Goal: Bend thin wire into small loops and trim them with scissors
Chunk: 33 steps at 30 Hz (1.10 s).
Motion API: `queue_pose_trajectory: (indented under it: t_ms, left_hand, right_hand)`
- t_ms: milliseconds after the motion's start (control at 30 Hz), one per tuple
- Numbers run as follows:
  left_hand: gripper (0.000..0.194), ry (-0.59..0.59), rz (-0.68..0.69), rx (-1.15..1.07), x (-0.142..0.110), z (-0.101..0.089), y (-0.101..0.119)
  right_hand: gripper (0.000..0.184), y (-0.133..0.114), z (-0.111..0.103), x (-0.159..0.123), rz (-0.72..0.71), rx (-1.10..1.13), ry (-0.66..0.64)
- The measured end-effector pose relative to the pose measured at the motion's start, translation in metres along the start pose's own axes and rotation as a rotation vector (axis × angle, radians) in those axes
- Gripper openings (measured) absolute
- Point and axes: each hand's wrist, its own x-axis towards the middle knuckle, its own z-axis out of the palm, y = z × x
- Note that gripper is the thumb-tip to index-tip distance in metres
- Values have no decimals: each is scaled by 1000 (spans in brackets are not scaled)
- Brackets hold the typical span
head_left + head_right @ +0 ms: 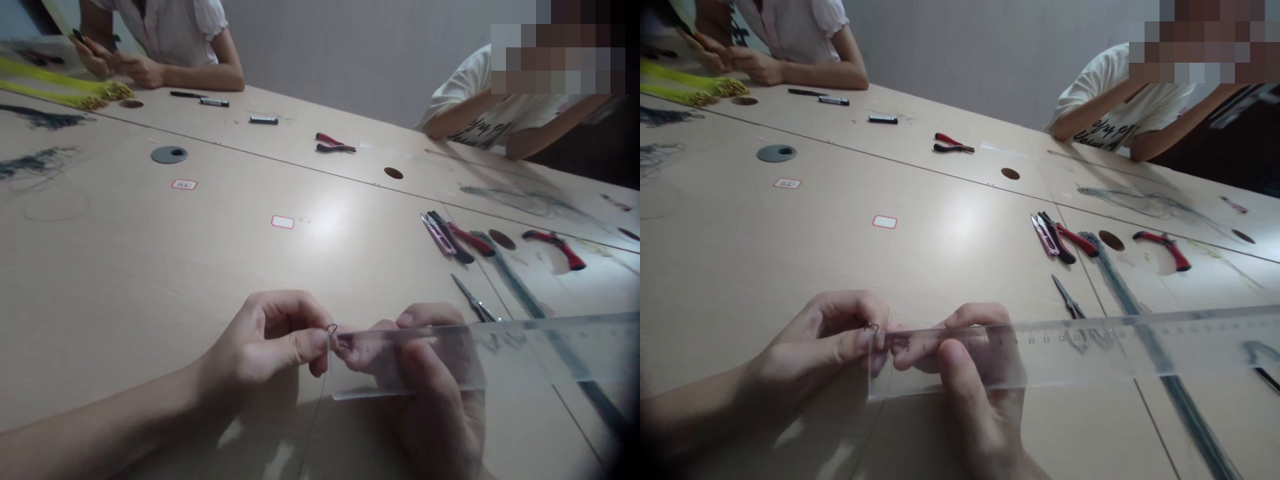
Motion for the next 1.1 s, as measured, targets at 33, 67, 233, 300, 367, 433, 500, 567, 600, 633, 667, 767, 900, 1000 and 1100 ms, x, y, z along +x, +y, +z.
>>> queue_pose_trajectory:
  t_ms: [33, 67, 233, 300, 367, 433, 500, 567, 600, 633, 667, 767, 900, 1000, 1100]
  left_hand:
    - [11, 26, 2, -8, 1, 0, 0]
    - [14, 74, 10, -25, 2, 0, -1]
    - [20, 350, 134, -143, 9, 0, -2]
    - [22, 387, 169, -152, 11, -2, -3]
    - [25, 402, 201, -138, 12, -3, -5]
    - [26, 409, 239, -118, 13, -6, -7]
    - [26, 407, 283, -92, 16, -11, -9]
    - [23, 403, 334, -59, 20, -16, -10]
    - [21, 403, 360, -41, 22, -19, -10]
    - [20, 404, 382, -23, 25, -21, -10]
    - [20, 406, 401, -5, 28, -23, -10]
    - [22, 410, 431, 66, 34, -27, -10]
    - [20, 427, 464, 217, 36, -29, -8]
    - [20, 444, 505, 344, 34, -26, -6]
    - [21, 440, 547, 463, 30, -21, -4]
  right_hand:
    - [10, 0, 0, 0, 11, 4, 16]
    - [9, 0, -1, 0, 20, 8, 36]
    - [20, 7, -8, 8, 263, 60, 131]
    - [24, 11, -9, 13, 377, 8, 102]
    - [31, 14, -10, 20, 457, -91, 55]
    - [38, 14, -11, 25, 518, -208, 18]
    - [43, 12, -12, 30, 565, -337, -26]
    - [46, 8, -11, 35, 629, -458, -93]
    - [48, 7, -10, 37, 666, -514, -134]
    - [49, 6, -8, 39, 697, -567, -174]
    - [49, 5, -6, 40, 719, -618, -207]
    - [45, 4, 0, 42, 727, -753, -262]
    - [38, 1, 5, 39, 670, -888, -252]
    - [36, -8, 0, 33, 590, -995, -184]
    - [29, -21, -9, 25, 470, -1086, -91]
